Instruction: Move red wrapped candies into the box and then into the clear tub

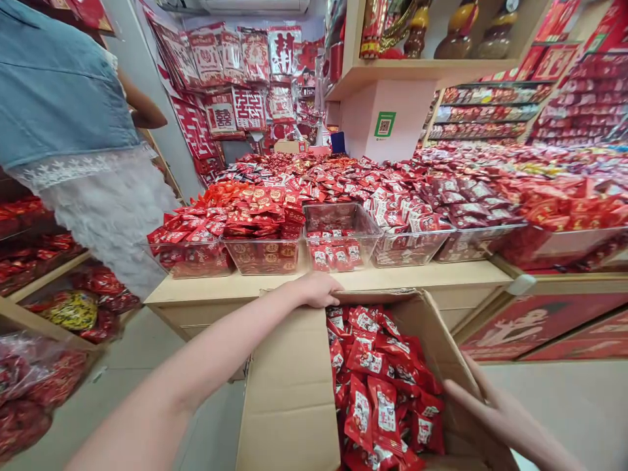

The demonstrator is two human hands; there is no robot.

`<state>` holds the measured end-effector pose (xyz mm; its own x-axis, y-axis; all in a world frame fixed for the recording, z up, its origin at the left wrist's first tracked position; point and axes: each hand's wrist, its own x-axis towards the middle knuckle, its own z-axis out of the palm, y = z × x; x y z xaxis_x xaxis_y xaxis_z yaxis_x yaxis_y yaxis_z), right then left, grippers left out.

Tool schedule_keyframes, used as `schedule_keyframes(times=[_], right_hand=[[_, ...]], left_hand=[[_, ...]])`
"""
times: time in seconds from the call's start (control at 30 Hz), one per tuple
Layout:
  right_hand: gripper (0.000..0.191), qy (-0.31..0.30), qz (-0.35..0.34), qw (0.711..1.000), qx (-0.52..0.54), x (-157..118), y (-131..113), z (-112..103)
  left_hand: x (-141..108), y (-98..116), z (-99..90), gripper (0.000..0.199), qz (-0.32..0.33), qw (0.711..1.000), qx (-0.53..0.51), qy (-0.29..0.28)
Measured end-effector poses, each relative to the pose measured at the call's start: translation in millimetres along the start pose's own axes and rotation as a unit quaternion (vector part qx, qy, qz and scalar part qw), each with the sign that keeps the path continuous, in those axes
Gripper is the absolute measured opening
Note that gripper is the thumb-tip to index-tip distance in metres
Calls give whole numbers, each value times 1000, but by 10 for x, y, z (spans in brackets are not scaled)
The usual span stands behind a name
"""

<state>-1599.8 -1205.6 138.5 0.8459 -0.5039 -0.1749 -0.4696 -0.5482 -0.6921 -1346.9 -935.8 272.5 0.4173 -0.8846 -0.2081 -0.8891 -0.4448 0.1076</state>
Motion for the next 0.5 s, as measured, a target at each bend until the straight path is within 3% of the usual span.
schedule_keyframes(times=[0.07,0.13,0.27,0.4,0.5], right_hand=[[56,-86,-10,993,84,-3,-128,171],[50,-133,-22,978,157,-38,-163,218],[51,-154,-7,966,207,-135,-72,129],[51,-167,23,959,226,-189,2,80],[50,-185,51,948,253,-181,61,82]], left_hand=[[8,20,17,28,-10,1000,-2,-2],[0,72,31,32,-32,999,-8,1],[-237,239,-127,59,-76,996,-24,44],[-961,119,-561,44,-12,990,-57,132],[-1602,-147,-630,35,-97,977,13,192]])
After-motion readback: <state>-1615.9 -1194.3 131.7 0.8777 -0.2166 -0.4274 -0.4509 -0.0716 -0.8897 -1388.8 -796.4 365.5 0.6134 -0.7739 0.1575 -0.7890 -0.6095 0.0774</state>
